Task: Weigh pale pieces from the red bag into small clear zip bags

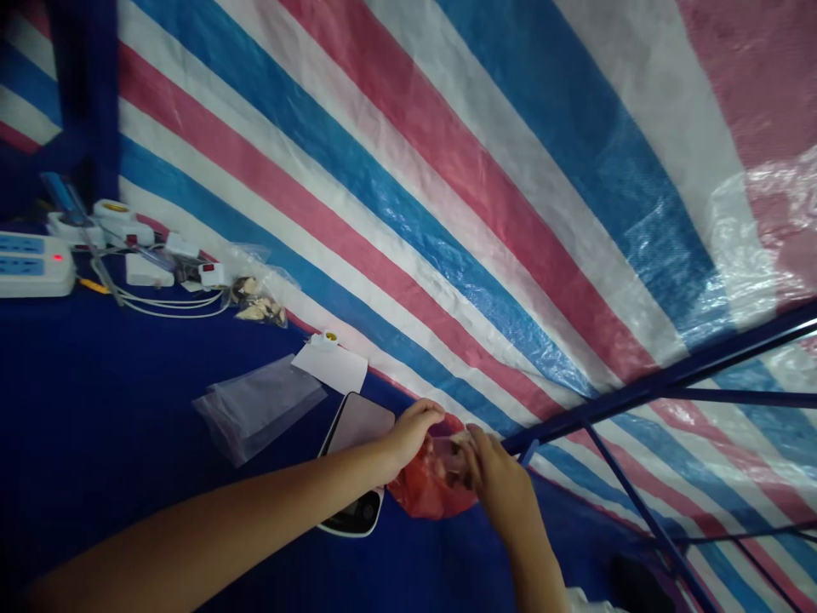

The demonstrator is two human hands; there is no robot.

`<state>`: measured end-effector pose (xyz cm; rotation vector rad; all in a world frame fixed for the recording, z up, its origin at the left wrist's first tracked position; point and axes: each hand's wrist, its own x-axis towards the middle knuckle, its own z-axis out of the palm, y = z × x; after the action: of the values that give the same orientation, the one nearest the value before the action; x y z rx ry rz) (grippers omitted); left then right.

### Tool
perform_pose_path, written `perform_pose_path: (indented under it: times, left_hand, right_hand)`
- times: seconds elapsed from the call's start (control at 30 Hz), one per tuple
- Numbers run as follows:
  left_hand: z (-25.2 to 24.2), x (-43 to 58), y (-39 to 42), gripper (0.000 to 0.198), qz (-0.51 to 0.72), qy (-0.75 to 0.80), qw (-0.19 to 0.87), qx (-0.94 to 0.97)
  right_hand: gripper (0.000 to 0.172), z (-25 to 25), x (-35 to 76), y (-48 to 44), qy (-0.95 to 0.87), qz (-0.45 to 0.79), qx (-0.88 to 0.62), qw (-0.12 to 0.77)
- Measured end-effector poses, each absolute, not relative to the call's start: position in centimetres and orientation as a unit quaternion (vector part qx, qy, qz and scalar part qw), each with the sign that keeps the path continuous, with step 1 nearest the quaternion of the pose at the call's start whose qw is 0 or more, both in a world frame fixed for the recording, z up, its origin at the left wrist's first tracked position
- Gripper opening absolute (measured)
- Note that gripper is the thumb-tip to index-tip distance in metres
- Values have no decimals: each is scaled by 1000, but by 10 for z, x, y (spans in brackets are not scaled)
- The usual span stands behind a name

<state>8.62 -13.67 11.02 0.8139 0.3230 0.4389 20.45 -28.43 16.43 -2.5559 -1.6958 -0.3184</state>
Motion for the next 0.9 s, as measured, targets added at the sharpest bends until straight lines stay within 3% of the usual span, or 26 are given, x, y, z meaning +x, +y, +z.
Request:
perform_pose_path:
  times: [0.13, 0.23, 0.37, 0.47, 0.7, 0.9]
  left_hand:
    - [110, 86, -139, 6, 193, 148, 877, 415]
    - [109, 89, -137, 13, 186, 153, 871, 428]
    - [104, 94, -134, 29, 181, 160, 865, 439]
    - [96, 99, -135, 31, 183, 166, 861, 445]
    - [83, 105, -138, 30, 198, 166, 850, 459]
    - [88, 103, -137, 25, 200, 160, 851, 458]
  right_hand:
    - [34, 167, 195, -252, -563, 19, -824, -58]
    - [35, 161, 196, -240, -553, 64, -830, -14]
    - [54, 156, 201, -249, -543, 113, -828, 78]
    - [64, 159, 203, -263, -508, 106, -848, 109]
    - [36, 162, 194, -273, -494, 53, -865, 69]
    - [32, 162, 197, -263, -485, -10, -874, 13]
